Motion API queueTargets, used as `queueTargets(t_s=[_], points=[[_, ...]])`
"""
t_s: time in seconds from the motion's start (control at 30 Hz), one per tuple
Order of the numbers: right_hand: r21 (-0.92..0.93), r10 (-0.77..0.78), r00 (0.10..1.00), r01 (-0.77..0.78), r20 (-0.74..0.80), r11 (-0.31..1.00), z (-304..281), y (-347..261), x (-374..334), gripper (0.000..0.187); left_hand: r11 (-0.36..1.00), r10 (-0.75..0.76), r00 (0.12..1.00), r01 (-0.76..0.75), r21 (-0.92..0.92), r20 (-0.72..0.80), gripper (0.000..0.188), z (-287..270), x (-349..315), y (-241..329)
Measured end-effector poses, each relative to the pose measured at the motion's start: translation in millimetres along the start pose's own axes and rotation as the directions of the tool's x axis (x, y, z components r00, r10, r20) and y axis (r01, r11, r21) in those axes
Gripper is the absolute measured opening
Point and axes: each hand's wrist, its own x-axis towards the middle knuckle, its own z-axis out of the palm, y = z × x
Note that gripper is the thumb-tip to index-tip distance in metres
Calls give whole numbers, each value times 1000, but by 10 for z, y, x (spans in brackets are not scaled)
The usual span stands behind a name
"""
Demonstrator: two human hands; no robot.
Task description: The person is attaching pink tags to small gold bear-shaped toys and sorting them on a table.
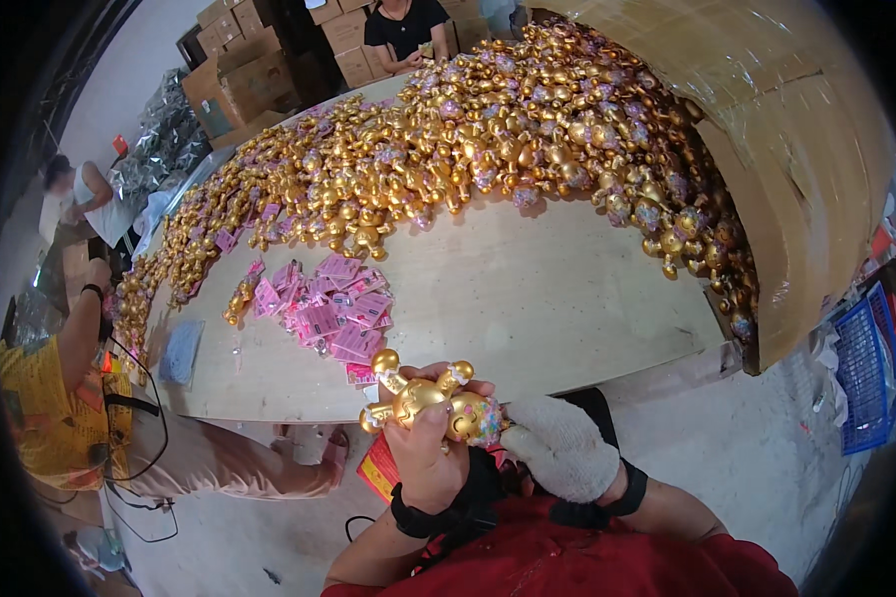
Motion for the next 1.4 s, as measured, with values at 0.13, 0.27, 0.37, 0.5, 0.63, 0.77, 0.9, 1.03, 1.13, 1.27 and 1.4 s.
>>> queueTargets(t_s=[0.13, 0.27, 0.37, 0.5, 0.63, 0.77, 0.9, 1.03, 1.13, 1.27, 1.4], points=[[73, 52, 999, -52, 1, 996, 6, 2, 1, 17, 988, 52, 998, -54, 143, 20, 45, 15, -23, -24], [124, 31, 999, -26, -34, 992, 52, 91, -61, 17, 985, 46, 997, -56, 163, 64, 43, 58, -28, -18], [170, 92, 996, -94, 24, 981, -4, 76, -56, 17, 994, 37, 996, -45, 98, 76, 37, 66, -26, -18], [387, 242, 965, -263, 103, 884, -12, 9, -48, 19, 987, 46, 993, -62, 148, 108, 37, 52, -45, -22], [606, 334, 920, -387, 205, 695, 42, 66, -63, 22, 941, 36, 996, -59, 334, 76, 47, -74, -114, -85], [687, 405, 861, -495, 307, 531, 43, 86, -56, 23, 984, -3, 997, -11, 178, 79, 33, -10, -43, -79], [608, 289, 947, -313, 139, 730, 58, 101, -11, 19, 771, 38, 978, -159, 616, 204, 31, 6, 81, -23], [323, 29, 994, 7, -108, 946, 48, 55, 40, 18, 995, -20, 997, 28, 93, -77, 38, 64, 71, 22], [170, -34, 993, 54, -115, 984, 18, 91, 9, 17, 983, 55, 998, -49, 175, -30, 39, 132, 42, 8], [289, 26, 996, 1, -89, 957, 57, 141, -54, 17, 938, 137, 987, -155, 309, 81, 44, 122, -2, -39], [349, 24, 997, 5, -80, 937, 54, 130, -65, 18, 969, 145, 984, -163, 188, 102, 44, 147, -56, -24]])
